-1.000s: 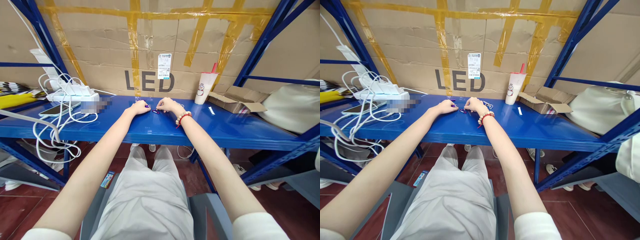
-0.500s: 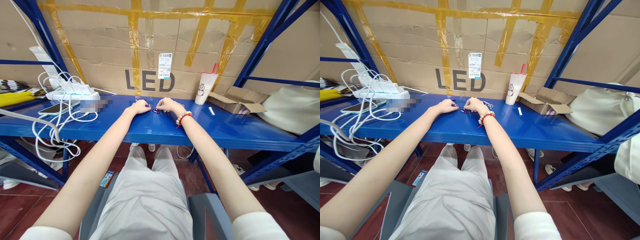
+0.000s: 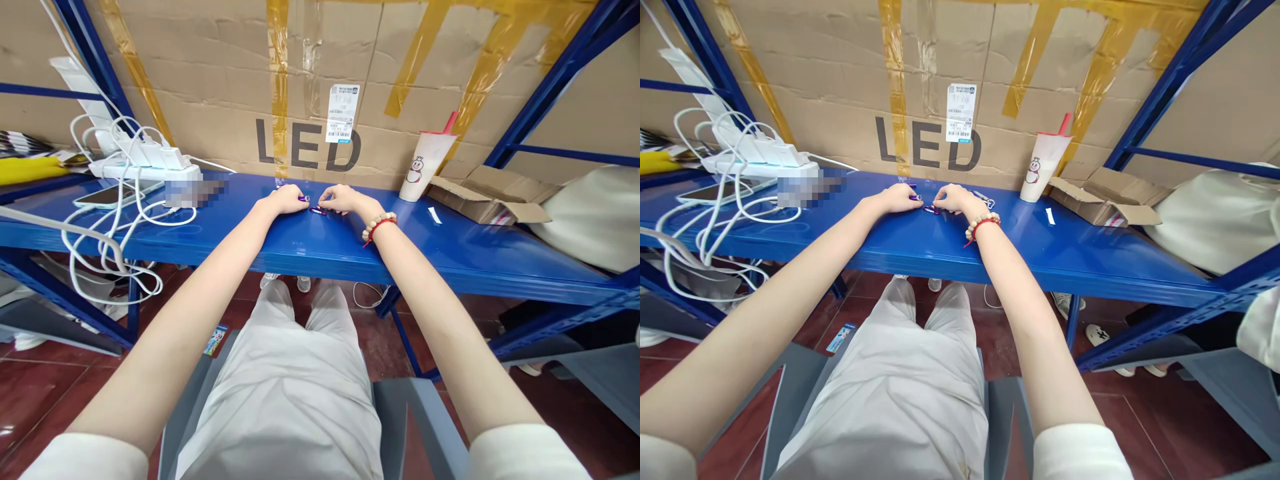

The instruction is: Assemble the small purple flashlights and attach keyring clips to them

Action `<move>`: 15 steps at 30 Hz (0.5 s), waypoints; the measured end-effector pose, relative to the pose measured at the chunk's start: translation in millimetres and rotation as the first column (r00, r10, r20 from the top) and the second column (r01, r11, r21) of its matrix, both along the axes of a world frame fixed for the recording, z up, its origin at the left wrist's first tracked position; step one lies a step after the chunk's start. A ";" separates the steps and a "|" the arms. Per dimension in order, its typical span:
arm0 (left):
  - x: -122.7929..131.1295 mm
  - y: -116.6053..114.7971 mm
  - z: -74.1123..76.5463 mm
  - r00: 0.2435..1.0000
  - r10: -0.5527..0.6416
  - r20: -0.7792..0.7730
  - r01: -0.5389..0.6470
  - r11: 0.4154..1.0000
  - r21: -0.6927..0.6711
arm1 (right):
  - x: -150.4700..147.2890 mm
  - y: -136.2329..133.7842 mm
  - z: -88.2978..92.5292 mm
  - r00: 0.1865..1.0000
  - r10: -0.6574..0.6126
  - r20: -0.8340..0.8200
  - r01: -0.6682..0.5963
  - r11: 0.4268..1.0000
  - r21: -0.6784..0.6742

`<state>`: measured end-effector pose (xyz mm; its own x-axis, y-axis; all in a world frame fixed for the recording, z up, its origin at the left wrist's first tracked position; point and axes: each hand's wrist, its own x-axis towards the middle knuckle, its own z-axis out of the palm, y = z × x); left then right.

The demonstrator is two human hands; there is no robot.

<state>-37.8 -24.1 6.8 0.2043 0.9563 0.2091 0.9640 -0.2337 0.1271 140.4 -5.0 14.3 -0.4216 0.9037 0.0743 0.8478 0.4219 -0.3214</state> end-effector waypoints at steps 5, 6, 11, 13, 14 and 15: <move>2.7 -0.2 1.3 1.000 0.009 -0.014 -0.009 1.000 -0.014 | -0.9 1.7 0.2 0.999 -0.009 0.054 0.010 1.000 -0.024; 3.2 -0.9 2.0 1.000 0.007 -0.018 -0.008 1.000 -0.021 | -1.0 2.1 0.4 0.998 -0.008 0.064 0.010 0.999 -0.033; 4.3 -4.7 4.5 1.000 0.004 -0.010 -0.004 0.998 -0.056 | -0.3 3.5 0.6 0.997 0.007 0.079 -0.003 0.999 -0.048; 4.0 -5.0 4.4 1.000 -0.007 0.014 0.008 0.998 -0.057 | -0.2 2.5 0.7 0.997 -0.002 0.076 0.006 0.999 -0.050; 3.7 -4.8 4.1 1.000 -0.011 0.028 0.013 0.998 -0.056 | -0.3 1.8 0.8 0.997 -0.009 0.074 0.013 0.999 -0.051; 3.3 -4.3 3.6 0.999 -0.015 0.042 0.018 0.998 -0.054 | -0.5 1.0 1.0 0.997 -0.014 0.072 0.018 0.998 -0.052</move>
<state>-34.5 -28.4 10.5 0.2122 0.9630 0.1658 0.9536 -0.2412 0.1802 139.9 -4.0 15.3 -0.4093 0.9124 -0.0033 0.8761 0.3920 -0.2809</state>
